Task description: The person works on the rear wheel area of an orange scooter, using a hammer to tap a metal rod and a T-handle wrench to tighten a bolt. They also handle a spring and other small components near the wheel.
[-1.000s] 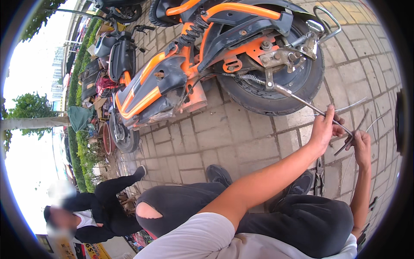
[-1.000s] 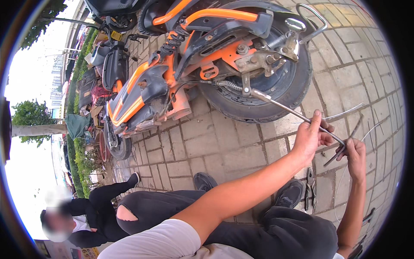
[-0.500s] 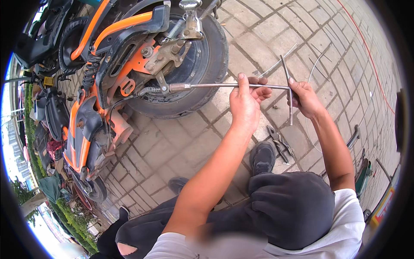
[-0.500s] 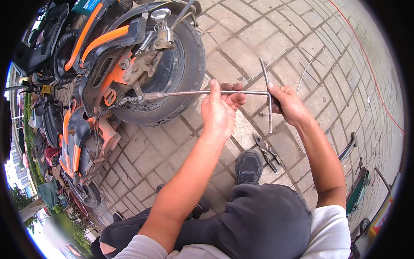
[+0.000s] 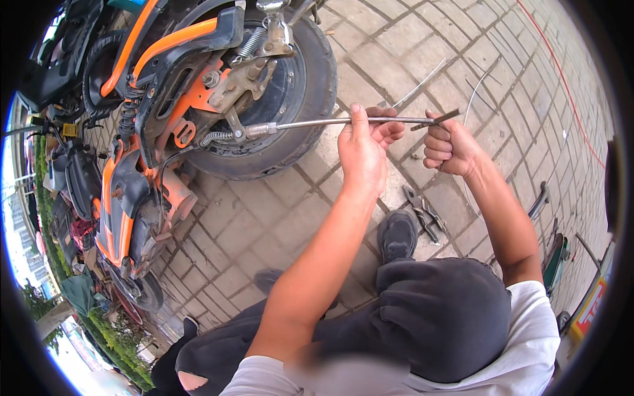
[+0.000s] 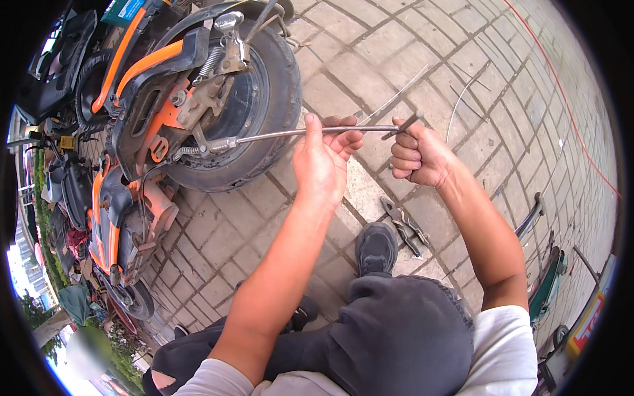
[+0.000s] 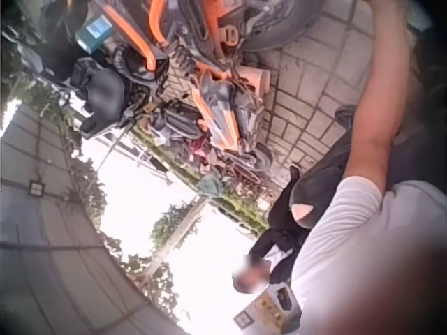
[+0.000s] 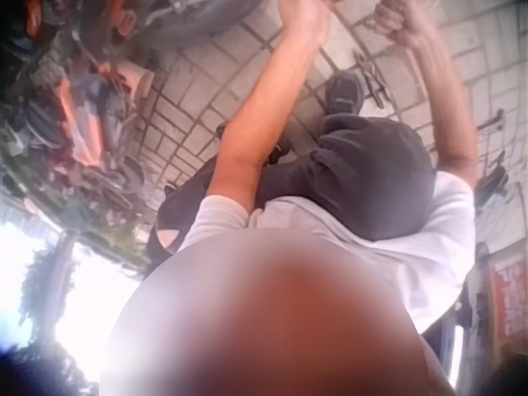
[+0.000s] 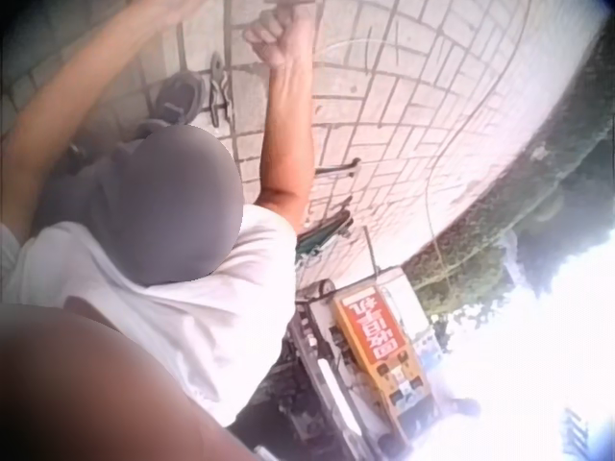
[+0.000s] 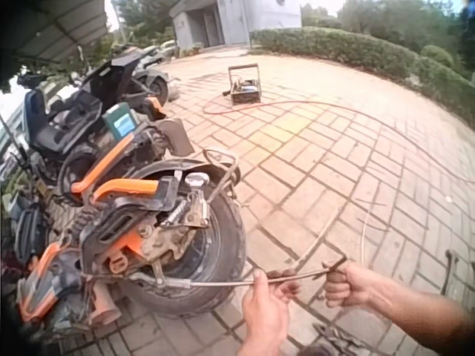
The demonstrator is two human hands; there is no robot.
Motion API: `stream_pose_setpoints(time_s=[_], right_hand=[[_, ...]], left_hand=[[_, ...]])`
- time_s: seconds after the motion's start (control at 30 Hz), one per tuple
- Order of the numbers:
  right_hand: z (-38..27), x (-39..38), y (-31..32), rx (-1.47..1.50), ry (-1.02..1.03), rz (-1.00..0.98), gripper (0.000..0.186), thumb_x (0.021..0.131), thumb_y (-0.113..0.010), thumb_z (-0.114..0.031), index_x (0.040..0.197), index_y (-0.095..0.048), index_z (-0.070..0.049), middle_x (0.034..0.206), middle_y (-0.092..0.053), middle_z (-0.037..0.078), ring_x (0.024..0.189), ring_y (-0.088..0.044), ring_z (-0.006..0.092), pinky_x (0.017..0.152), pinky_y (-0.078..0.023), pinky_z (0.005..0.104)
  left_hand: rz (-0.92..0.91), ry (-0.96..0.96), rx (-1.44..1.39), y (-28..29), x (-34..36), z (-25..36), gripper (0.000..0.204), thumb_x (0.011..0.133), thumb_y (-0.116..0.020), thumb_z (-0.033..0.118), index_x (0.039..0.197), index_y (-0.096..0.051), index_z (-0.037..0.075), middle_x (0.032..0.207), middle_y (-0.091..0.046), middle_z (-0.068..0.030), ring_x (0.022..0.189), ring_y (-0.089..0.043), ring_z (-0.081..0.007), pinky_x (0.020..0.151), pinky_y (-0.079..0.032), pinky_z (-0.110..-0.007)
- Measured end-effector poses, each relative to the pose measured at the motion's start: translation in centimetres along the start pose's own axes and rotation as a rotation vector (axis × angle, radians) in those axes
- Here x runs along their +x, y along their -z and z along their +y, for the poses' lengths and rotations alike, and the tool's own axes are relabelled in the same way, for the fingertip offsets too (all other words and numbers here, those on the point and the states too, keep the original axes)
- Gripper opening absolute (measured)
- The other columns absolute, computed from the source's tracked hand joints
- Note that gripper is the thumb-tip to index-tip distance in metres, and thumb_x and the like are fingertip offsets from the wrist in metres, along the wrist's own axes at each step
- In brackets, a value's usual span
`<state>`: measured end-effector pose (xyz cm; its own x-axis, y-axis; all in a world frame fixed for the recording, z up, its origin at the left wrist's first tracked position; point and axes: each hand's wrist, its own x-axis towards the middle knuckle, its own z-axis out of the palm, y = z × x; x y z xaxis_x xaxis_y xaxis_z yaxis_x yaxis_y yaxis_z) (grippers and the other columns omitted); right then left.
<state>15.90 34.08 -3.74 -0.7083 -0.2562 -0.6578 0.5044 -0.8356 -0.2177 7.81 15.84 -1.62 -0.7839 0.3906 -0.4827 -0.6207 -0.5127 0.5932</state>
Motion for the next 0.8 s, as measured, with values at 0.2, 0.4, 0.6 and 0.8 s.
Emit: stream_pose_setpoints(time_s=[0.2,0.4,0.6,0.8], right_hand=[[0.2,-1.3,0.4,-1.029,0.845,0.307,0.039,0.093,-0.058,-0.04,0.081,-0.065,-0.003,0.061,-0.056,0.003,0.053,-0.044,0.0121,0.051,-0.038,0.0285],[-0.2,-0.1,0.0,-0.179,0.079,0.037,0.041,0.096,-0.054,-0.035,0.065,-0.05,-0.009,0.052,-0.041,0.0,0.042,-0.028,0.0104,0.044,-0.029,0.0292],[0.6,-0.4,1.1,-0.951,0.808,0.367,0.038,0.097,-0.053,-0.034,0.083,-0.065,0.0,0.057,-0.047,0.0,0.056,-0.041,0.0104,0.053,-0.033,0.0247],[-0.3,0.2,0.4,-0.35,0.26,-0.098,0.048,0.097,-0.053,-0.042,0.065,-0.058,-0.008,0.057,-0.051,0.003,0.048,-0.04,0.011,0.049,-0.034,0.0271]], left_hand=[[0.005,0.024,0.048,0.0,0.0,0.3,0.046,0.101,-0.04,0.043,0.099,-0.052,-0.002,0.095,-0.064,-0.0191,0.072,-0.064,-0.0215,0.068,-0.053,-0.035],[0.037,0.034,0.029,0.4,0.0,0.0,0.045,0.102,-0.04,0.042,0.099,-0.052,-0.001,0.093,-0.064,-0.0186,0.071,-0.064,-0.0222,0.069,-0.053,-0.036],[0.037,0.028,0.009,0.0,0.0,0.5,0.044,0.102,-0.04,0.041,0.099,-0.052,-0.001,0.094,-0.065,-0.0194,0.073,-0.065,-0.0223,0.069,-0.054,-0.036],[0.014,0.008,0.03,0.2,0.2,0.5,0.046,0.102,-0.039,0.042,0.101,-0.052,-0.002,0.095,-0.065,-0.0192,0.075,-0.065,-0.0221,0.071,-0.053,-0.037]])
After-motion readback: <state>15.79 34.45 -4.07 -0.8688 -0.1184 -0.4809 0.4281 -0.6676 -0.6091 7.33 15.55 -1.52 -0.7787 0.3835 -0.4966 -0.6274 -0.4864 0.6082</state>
